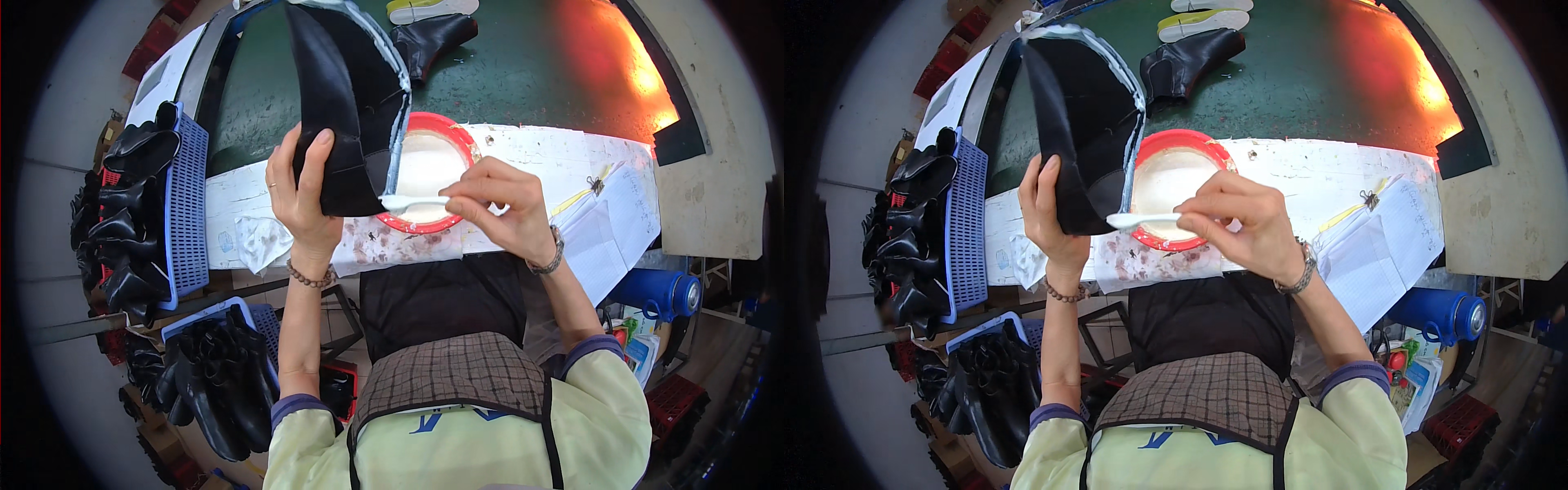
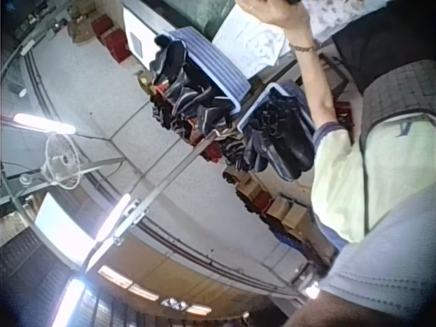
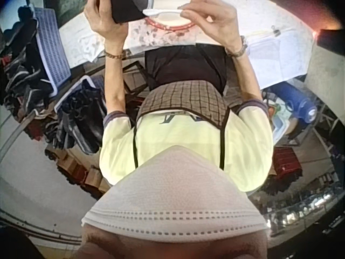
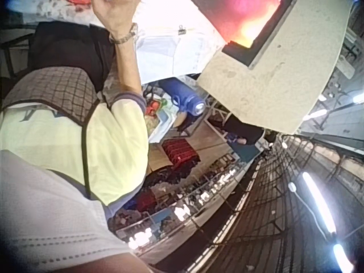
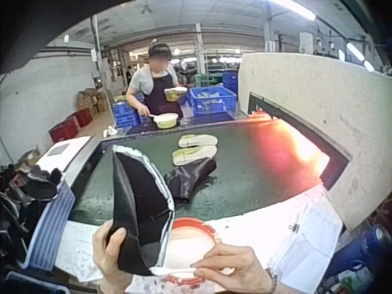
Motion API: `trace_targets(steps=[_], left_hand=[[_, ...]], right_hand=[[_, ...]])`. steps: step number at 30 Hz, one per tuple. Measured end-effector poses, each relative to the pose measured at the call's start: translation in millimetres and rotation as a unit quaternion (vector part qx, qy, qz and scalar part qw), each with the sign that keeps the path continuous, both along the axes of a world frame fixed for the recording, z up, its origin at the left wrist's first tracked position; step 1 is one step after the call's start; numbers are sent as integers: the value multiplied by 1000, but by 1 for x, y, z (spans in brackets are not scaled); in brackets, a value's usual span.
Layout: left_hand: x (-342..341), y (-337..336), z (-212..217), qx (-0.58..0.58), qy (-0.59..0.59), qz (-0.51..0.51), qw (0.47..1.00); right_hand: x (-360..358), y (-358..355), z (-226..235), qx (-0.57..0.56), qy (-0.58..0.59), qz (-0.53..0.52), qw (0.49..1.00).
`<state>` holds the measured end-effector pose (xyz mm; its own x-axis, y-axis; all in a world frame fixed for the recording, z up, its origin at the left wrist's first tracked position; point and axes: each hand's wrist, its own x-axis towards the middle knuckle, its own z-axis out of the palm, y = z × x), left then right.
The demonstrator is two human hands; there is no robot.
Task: Apply adhesive or glue along the edges of the boot upper using a small brush.
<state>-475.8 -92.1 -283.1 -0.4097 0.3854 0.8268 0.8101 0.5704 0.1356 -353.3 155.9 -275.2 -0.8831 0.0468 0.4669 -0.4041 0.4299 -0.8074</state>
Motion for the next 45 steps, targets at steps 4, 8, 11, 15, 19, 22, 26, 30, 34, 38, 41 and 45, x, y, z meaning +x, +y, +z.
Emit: trace_targets(steps=[4,8,11,15,19,22,26,30,34,38,41,45], left_hand=[[-7,-25,-1,130,-194,-83,969],[-10,-93,-12,116,-340,-61,931],[3,-127,-31,196,-478,-40,855],[6,-137,-36,307,-663,-133,669],[13,-123,-35,316,-675,-180,642],[21,-95,-23,398,-635,-145,646],[21,-97,-24,472,-602,-165,622],[29,-100,-25,430,-666,-217,570],[32,-79,-22,381,-718,-264,519],[36,-62,-22,305,-762,-247,515],[37,-54,-28,273,-795,-283,463],[44,-41,-27,190,-820,-272,466]], right_hand=[[-17,29,-19,93,-55,-89,990],[-38,37,-49,374,-67,-149,913],[-42,37,-45,483,-43,-142,863],[-35,49,-20,289,-66,-136,945],[-42,39,-2,36,65,-41,996],[-46,33,-1,34,89,-24,995],[-24,44,-12,35,62,-45,996],[-32,37,-2,12,54,-29,998],[-49,36,7,14,86,22,996],[-55,41,21,43,51,67,996],[-62,45,31,74,48,111,990],[-79,41,36,125,56,166,977]])
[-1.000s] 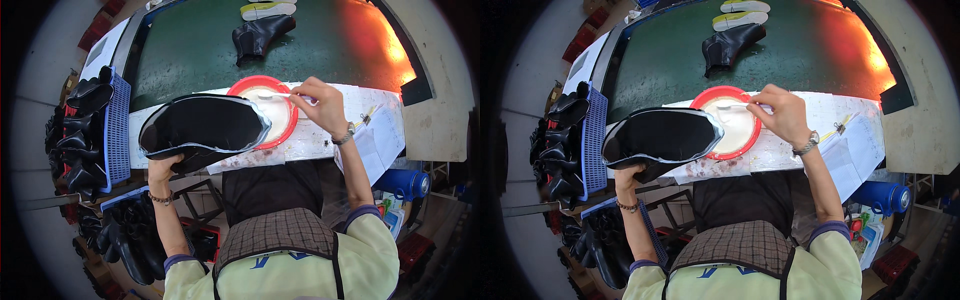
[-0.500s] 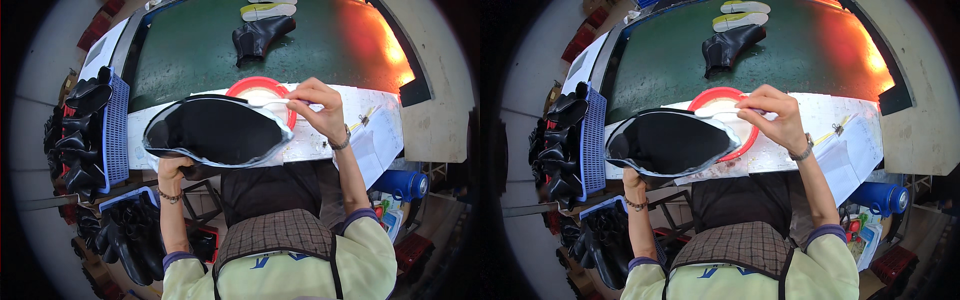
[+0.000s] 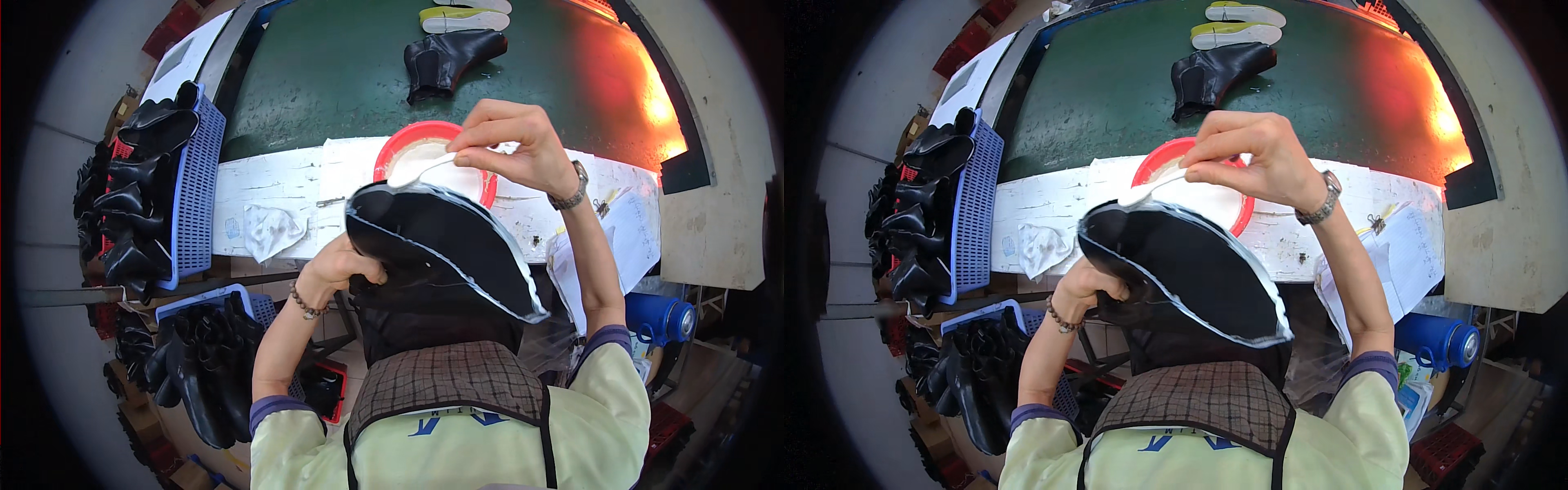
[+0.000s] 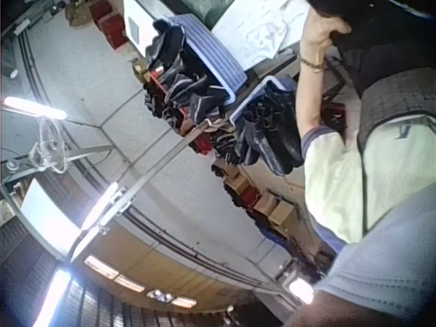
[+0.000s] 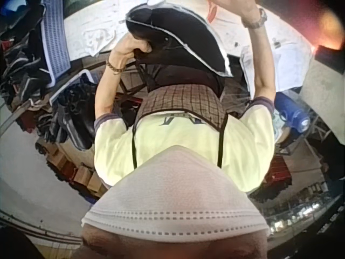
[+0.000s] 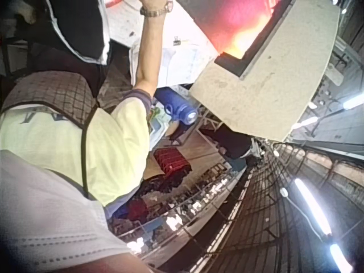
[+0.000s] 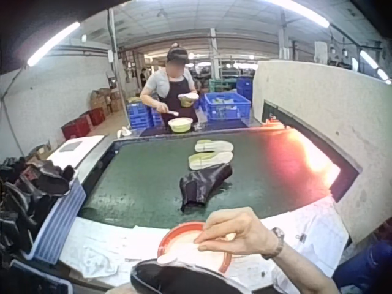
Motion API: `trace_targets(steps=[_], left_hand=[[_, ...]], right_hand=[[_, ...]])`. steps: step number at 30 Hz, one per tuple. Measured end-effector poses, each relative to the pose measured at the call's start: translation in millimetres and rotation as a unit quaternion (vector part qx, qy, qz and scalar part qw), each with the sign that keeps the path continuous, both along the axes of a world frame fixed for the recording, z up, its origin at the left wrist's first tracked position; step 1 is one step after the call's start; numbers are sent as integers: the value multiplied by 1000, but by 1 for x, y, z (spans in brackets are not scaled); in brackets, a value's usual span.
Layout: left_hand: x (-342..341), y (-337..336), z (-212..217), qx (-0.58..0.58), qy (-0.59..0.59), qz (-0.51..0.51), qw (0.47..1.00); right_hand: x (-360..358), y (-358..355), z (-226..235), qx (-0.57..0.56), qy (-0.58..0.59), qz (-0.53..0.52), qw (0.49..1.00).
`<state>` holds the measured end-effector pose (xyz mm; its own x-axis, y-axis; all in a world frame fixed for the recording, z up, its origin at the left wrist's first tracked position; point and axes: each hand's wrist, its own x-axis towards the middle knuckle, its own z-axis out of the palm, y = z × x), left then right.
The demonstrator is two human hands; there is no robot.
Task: Apply adhesive or glue along the edges of the boot upper using a small brush.
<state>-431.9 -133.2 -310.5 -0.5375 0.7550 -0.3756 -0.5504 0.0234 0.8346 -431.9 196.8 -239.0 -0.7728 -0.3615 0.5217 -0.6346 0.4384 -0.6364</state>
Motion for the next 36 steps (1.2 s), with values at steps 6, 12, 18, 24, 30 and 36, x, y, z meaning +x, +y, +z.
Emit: trace_targets(steps=[6,12,18,24,30,36], left_hand=[[-5,4,-20,8,-66,-42,997],[-25,-18,3,-25,-53,20,998],[-32,-8,18,-84,32,-27,996],[-34,-23,29,28,63,169,983],[-54,-39,27,92,81,219,968],[-151,-10,11,36,125,209,969]], right_hand=[[-20,-21,-1,0,47,37,998],[-17,-3,-19,-97,17,-29,995],[-14,-3,-18,-93,18,-1,996],[18,23,-40,-113,-11,-71,991],[46,26,-78,-160,-55,-147,975],[43,45,-150,-417,-210,-304,830]])
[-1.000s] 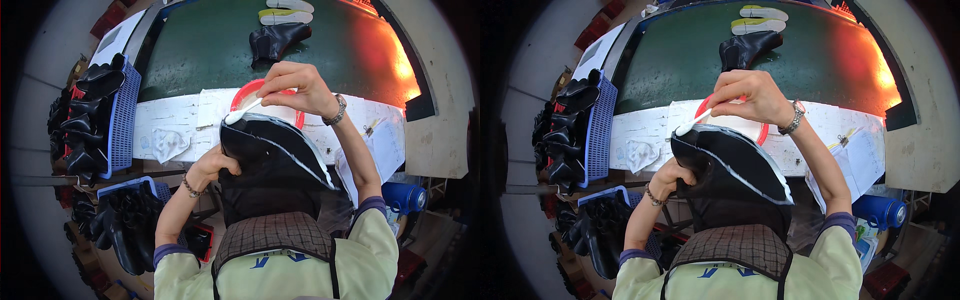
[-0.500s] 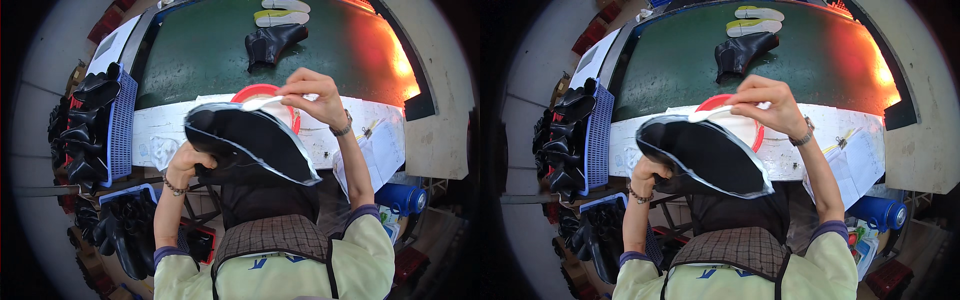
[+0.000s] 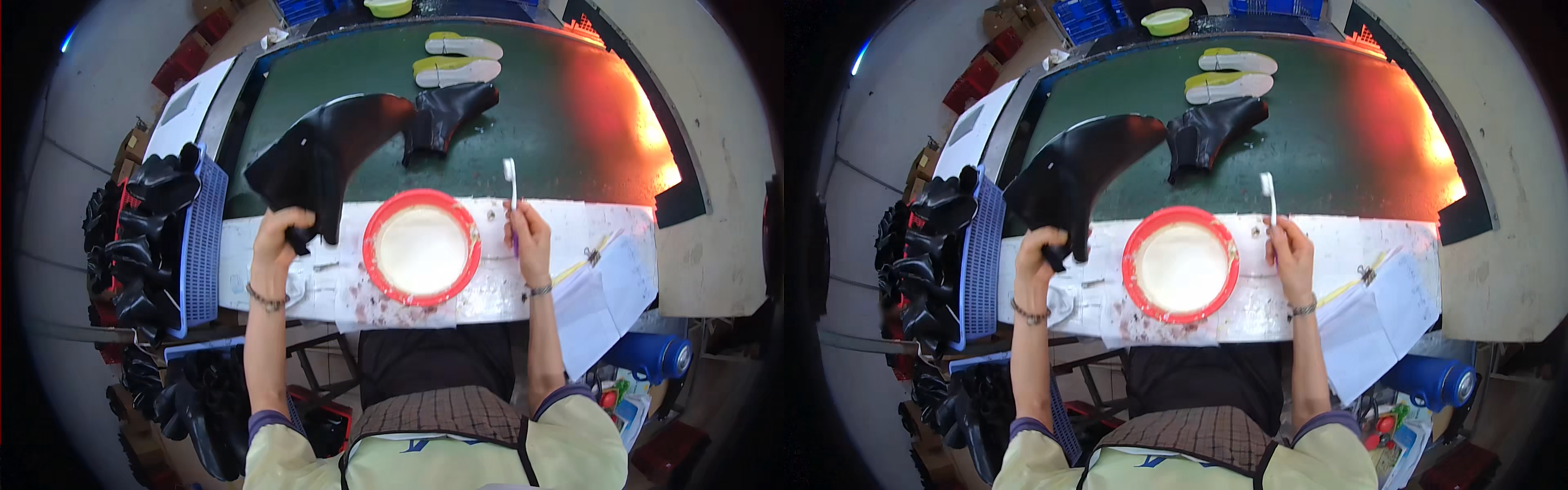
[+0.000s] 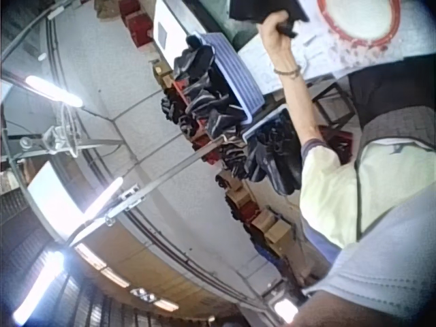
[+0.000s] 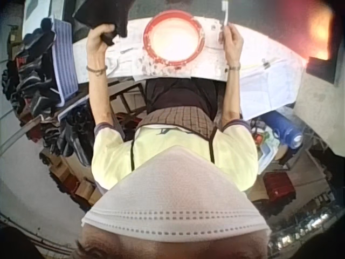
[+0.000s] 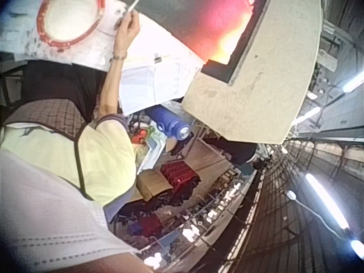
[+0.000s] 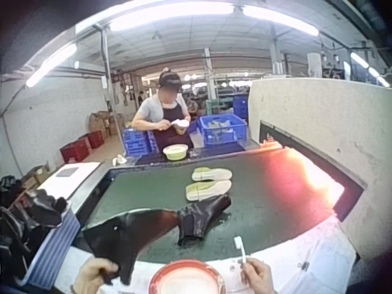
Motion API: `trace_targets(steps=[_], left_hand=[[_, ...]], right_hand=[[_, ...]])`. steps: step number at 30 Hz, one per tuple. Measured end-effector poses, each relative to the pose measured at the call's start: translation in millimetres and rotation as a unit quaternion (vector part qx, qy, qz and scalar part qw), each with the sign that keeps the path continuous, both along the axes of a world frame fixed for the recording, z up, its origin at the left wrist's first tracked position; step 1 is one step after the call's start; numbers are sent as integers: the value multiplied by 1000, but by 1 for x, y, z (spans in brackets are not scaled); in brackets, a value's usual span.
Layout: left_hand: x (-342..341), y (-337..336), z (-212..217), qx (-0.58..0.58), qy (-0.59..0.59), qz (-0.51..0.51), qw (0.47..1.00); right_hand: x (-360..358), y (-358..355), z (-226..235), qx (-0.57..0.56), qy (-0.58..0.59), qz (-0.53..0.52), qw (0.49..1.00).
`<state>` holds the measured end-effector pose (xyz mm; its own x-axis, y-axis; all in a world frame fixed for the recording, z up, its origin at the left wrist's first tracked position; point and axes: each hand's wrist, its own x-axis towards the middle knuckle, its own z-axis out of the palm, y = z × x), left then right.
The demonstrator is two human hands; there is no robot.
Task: Apply adhesive or glue along the edges of the boot upper using a small brush.
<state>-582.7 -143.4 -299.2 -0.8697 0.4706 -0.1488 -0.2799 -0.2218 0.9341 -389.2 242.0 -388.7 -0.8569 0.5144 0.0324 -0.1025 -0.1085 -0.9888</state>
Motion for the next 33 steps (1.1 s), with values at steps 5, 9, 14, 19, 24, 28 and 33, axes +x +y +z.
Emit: trace_targets(steps=[5,9,14,19,24,28,33], left_hand=[[-128,110,4,-233,258,61,935],[-215,176,-39,-458,447,159,752],[-262,221,-87,-574,460,65,674],[-233,164,-49,-554,581,111,586],[-163,-3,44,-645,500,430,387],[-124,-98,49,-619,258,602,433],[-158,-178,40,-530,147,598,583]], right_hand=[[7,-5,-43,12,9,-68,998],[4,-15,-46,27,-36,-78,996],[4,-15,-38,20,-51,-73,996],[-1,-14,-38,-2,-19,-116,993],[2,-14,-38,25,-14,-92,995],[6,-12,-46,67,-32,-90,993],[4,-14,-53,78,-35,-82,993]])
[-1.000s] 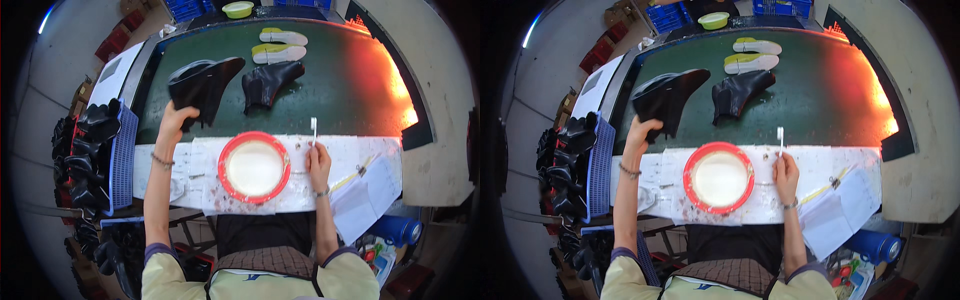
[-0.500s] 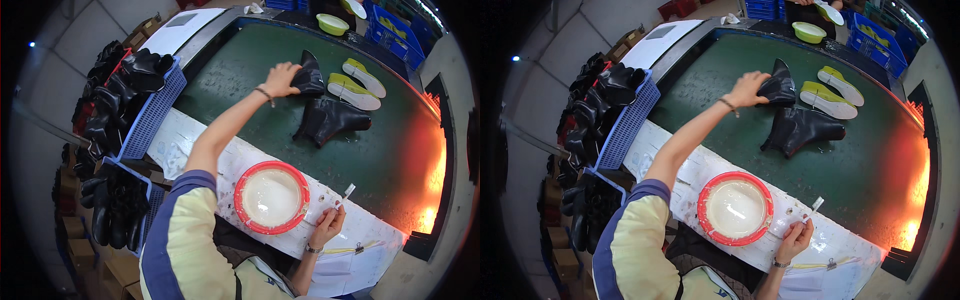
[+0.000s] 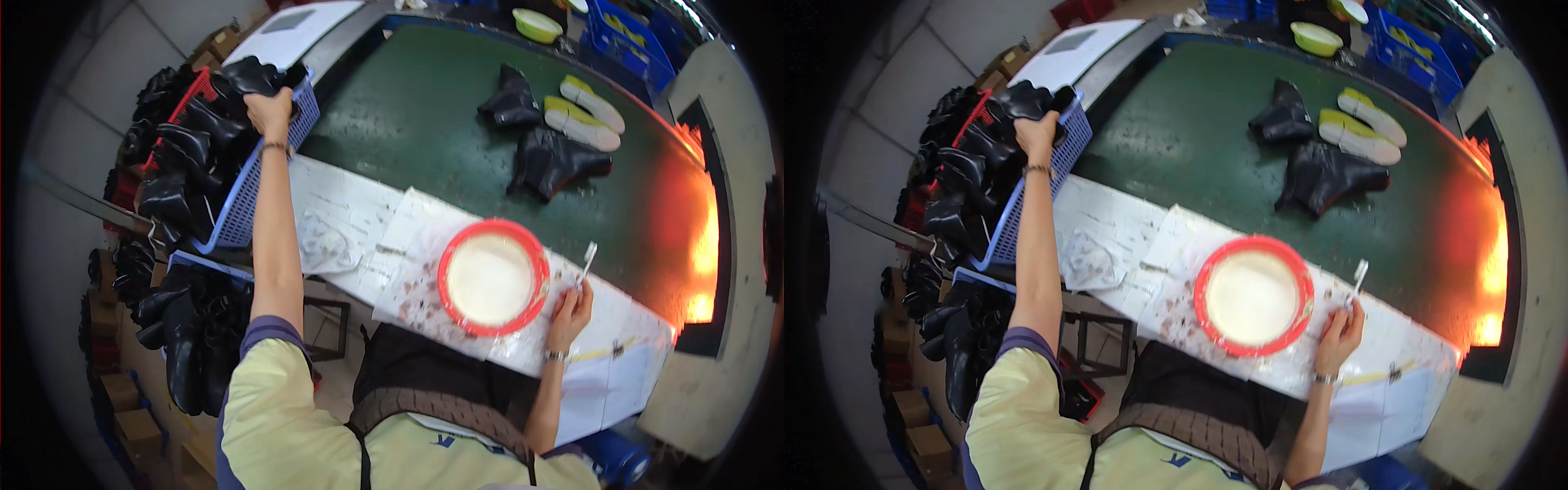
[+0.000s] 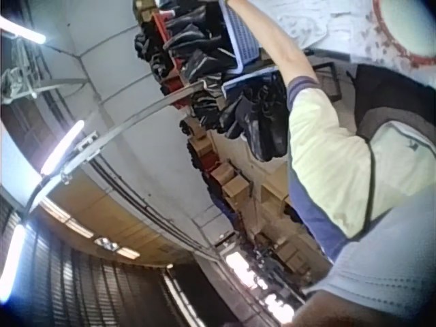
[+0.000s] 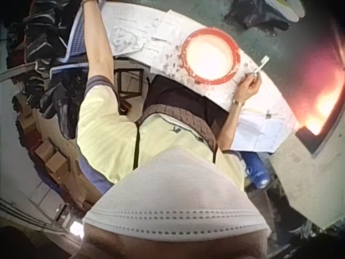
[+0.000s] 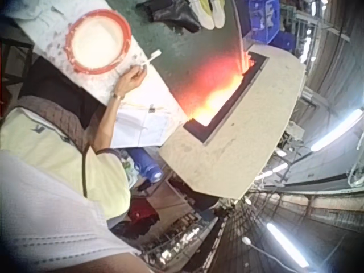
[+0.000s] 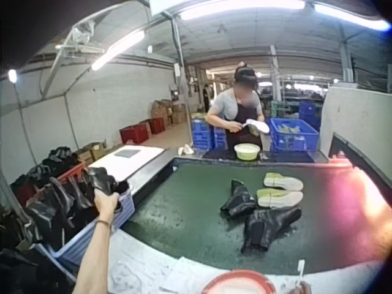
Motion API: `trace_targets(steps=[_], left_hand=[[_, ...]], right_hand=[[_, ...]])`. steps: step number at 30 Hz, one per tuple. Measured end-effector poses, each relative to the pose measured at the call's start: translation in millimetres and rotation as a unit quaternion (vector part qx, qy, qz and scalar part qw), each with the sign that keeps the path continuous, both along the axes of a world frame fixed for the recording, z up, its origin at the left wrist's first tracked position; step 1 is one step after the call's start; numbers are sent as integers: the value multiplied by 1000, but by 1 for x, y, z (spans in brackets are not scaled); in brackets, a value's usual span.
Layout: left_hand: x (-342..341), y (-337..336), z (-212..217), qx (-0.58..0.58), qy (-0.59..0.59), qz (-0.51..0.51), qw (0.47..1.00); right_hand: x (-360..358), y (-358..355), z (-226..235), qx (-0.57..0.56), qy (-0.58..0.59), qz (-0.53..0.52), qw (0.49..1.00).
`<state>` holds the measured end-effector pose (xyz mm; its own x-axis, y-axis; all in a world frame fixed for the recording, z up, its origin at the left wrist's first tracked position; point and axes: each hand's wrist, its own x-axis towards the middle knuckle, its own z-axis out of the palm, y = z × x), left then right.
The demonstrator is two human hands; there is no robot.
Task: Apply adhesive or glue along the edges of the boot upper using a small brush.
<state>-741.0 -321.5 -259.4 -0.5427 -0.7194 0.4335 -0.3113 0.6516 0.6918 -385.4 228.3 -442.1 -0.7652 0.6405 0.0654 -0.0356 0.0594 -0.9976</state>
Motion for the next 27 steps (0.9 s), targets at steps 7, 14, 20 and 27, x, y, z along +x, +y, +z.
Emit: trace_targets(steps=[7,14,20,27], left_hand=[[64,-4,62,-167,106,-121,973],[152,38,80,-208,251,-460,826],[143,104,-31,-253,92,-639,721],[177,160,-90,-81,-62,-524,846]], right_hand=[[-3,3,1,32,3,-20,999],[-2,-1,26,67,24,18,997],[14,-48,116,428,-54,88,898],[16,-58,119,612,-150,112,768]])
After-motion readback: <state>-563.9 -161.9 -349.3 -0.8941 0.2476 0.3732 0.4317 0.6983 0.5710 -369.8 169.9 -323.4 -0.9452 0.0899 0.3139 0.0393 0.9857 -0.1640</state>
